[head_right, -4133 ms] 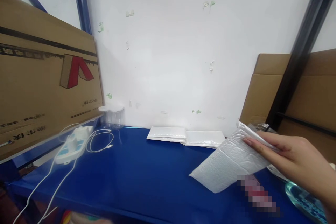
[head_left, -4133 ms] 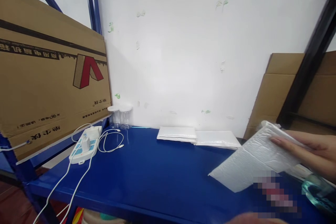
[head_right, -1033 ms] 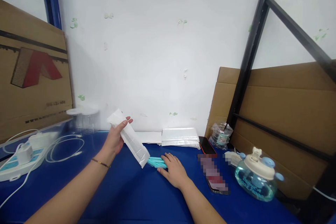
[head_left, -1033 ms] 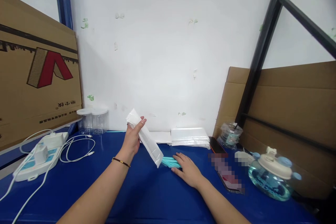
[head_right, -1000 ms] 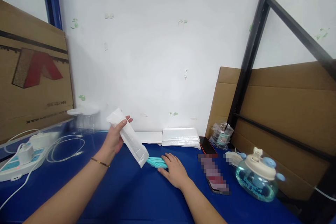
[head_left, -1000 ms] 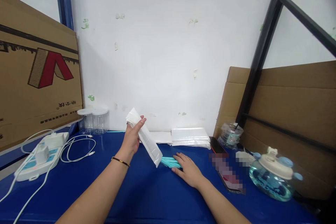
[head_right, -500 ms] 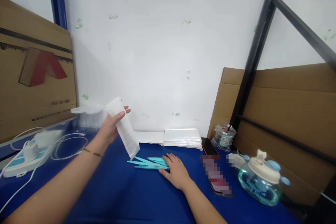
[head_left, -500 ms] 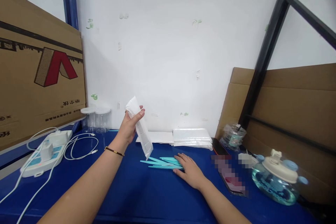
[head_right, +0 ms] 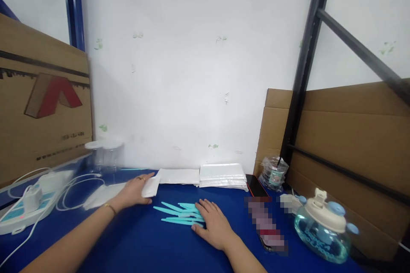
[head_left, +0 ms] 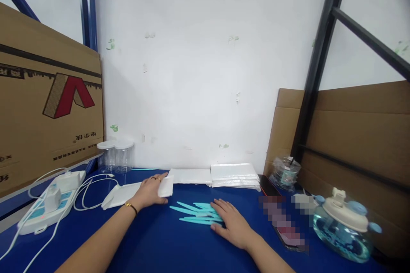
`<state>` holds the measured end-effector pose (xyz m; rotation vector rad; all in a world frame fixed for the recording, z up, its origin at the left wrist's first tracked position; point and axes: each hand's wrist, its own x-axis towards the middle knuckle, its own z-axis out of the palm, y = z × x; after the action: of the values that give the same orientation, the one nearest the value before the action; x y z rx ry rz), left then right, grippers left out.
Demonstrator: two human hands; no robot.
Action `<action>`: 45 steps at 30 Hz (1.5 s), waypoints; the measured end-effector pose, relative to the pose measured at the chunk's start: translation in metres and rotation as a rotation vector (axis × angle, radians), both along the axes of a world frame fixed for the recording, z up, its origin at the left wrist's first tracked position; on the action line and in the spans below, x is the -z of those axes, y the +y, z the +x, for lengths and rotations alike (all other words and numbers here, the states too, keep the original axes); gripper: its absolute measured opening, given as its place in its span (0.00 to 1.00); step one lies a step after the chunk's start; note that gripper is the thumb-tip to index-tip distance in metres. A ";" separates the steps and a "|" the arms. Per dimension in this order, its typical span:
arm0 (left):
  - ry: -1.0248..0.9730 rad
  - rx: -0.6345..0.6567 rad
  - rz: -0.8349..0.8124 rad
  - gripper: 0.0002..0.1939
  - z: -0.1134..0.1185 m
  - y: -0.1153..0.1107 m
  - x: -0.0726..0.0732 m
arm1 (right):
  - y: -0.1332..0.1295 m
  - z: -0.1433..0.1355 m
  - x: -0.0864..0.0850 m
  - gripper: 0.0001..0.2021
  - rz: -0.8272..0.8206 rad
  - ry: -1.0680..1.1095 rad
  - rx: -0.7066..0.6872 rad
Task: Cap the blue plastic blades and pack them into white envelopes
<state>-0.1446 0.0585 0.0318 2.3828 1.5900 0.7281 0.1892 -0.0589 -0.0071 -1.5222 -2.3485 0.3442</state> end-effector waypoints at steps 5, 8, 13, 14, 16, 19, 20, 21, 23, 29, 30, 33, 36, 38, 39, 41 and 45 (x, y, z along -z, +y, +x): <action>-0.180 0.094 0.007 0.46 0.015 -0.003 0.007 | 0.008 0.013 -0.010 0.26 0.154 0.148 0.083; -0.336 0.287 -0.065 0.24 0.046 -0.008 -0.002 | 0.030 0.027 -0.023 0.15 0.153 0.220 0.194; -0.050 0.342 -0.187 0.17 0.091 -0.006 0.010 | 0.067 0.044 -0.032 0.06 -0.261 0.177 0.106; -0.007 0.330 -0.202 0.17 0.095 -0.007 0.014 | 0.071 0.046 -0.030 0.07 -0.296 0.185 0.094; 0.020 0.348 -0.224 0.16 0.098 -0.010 0.018 | 0.074 0.049 -0.022 0.08 -0.322 0.246 0.067; 0.039 0.425 -0.273 0.16 0.099 -0.020 0.015 | 0.072 0.050 -0.010 0.08 -0.305 0.382 0.022; 0.052 0.452 -0.291 0.16 0.100 -0.023 0.012 | 0.071 0.050 -0.008 0.07 -0.284 0.409 0.013; 0.065 0.474 -0.307 0.15 0.101 -0.026 0.009 | 0.069 0.048 -0.006 0.07 -0.262 0.419 0.010; 0.087 0.494 -0.333 0.14 0.105 -0.026 0.005 | 0.067 0.044 -0.004 0.07 -0.227 0.425 0.000; 0.083 0.461 -0.312 0.11 0.123 -0.012 0.015 | 0.067 0.037 -0.001 0.04 -0.124 0.410 0.031; 0.074 0.458 -0.281 0.09 0.125 -0.011 0.019 | 0.067 0.037 -0.001 0.03 -0.108 0.405 0.042; 0.049 0.420 -0.188 0.07 0.127 -0.007 0.024 | 0.070 0.036 0.000 0.02 -0.062 0.413 0.068; 0.036 0.362 -0.091 0.07 0.122 -0.002 0.024 | 0.076 0.035 0.002 0.02 -0.047 0.431 0.098; 0.049 0.313 -0.039 0.07 0.117 0.003 0.024 | 0.082 0.037 0.004 0.02 -0.062 0.424 0.120; 0.065 0.290 -0.031 0.07 0.115 0.006 0.025 | 0.085 0.039 0.005 0.02 -0.075 0.420 0.134; 0.104 0.254 -0.043 0.07 0.110 0.011 0.027 | 0.090 0.044 0.009 0.03 -0.117 0.419 0.166; 0.118 0.179 0.003 0.08 0.107 0.014 0.031 | 0.091 0.050 0.008 0.04 -0.051 0.419 0.228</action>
<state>-0.0376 0.0730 0.0013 2.5716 1.3922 0.5659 0.2392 0.0317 -0.0152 -1.5447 -1.8400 0.6034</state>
